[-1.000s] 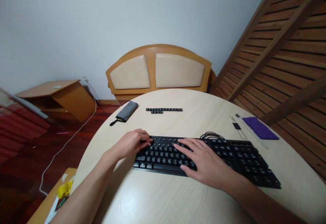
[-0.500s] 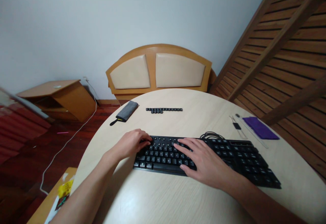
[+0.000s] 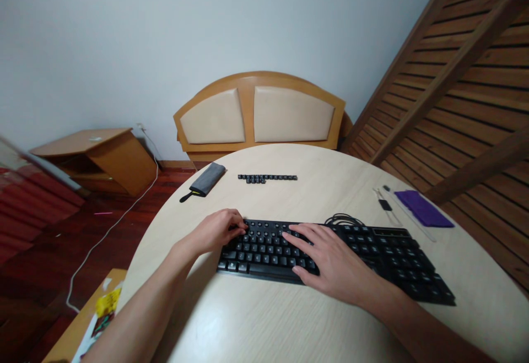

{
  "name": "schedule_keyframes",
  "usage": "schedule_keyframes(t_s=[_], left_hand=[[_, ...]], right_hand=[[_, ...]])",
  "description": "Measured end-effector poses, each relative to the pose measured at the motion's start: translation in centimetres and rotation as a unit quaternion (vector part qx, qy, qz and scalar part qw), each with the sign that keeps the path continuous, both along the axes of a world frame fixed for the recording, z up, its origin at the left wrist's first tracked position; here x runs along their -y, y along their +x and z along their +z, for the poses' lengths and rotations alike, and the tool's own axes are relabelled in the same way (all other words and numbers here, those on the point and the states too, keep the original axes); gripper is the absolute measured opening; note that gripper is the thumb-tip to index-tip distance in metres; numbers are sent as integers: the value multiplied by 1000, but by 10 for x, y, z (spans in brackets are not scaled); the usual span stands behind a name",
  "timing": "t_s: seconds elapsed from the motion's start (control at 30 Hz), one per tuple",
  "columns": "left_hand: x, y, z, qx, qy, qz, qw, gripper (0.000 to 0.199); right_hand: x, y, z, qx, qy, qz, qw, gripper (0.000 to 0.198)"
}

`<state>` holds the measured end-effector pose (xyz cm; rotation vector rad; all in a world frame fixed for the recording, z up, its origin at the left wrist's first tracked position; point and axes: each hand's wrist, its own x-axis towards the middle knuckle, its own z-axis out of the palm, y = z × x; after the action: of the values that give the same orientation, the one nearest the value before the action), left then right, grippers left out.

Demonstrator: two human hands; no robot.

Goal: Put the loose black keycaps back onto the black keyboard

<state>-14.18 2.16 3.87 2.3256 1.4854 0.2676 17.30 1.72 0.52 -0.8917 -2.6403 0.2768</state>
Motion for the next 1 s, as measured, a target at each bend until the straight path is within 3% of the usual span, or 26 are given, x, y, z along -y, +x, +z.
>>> schedule_keyframes(t_s=[0.33,0.43,0.5,0.57,0.73,0.87,1.0], left_hand=[[11,5,11,-17,37,-13,999,24],[18,13,10,-11,52,-17,998,53],[24,21,3,-15,42,-13,999,80],[29,31,-6,-38,18,-10,999,93],[33,44,-24,-78,16,3,997,98],[31,45,-24,-91,-1,7,996,102],[29,45,-22,-92,-22,7,996,105]], right_hand=[[0,0,3,5,-2,0,1000,58],[1,-1,4,-1,-1,-3,1000,58],[0,-1,4,-5,1,-2,1000,59],[0,0,3,-7,4,-1,1000,59],[0,0,1,-6,4,-8,1000,57],[-2,-3,9,-5,-3,-2,1000,53],[-19,-12,22,-4,-17,0,1000,38]])
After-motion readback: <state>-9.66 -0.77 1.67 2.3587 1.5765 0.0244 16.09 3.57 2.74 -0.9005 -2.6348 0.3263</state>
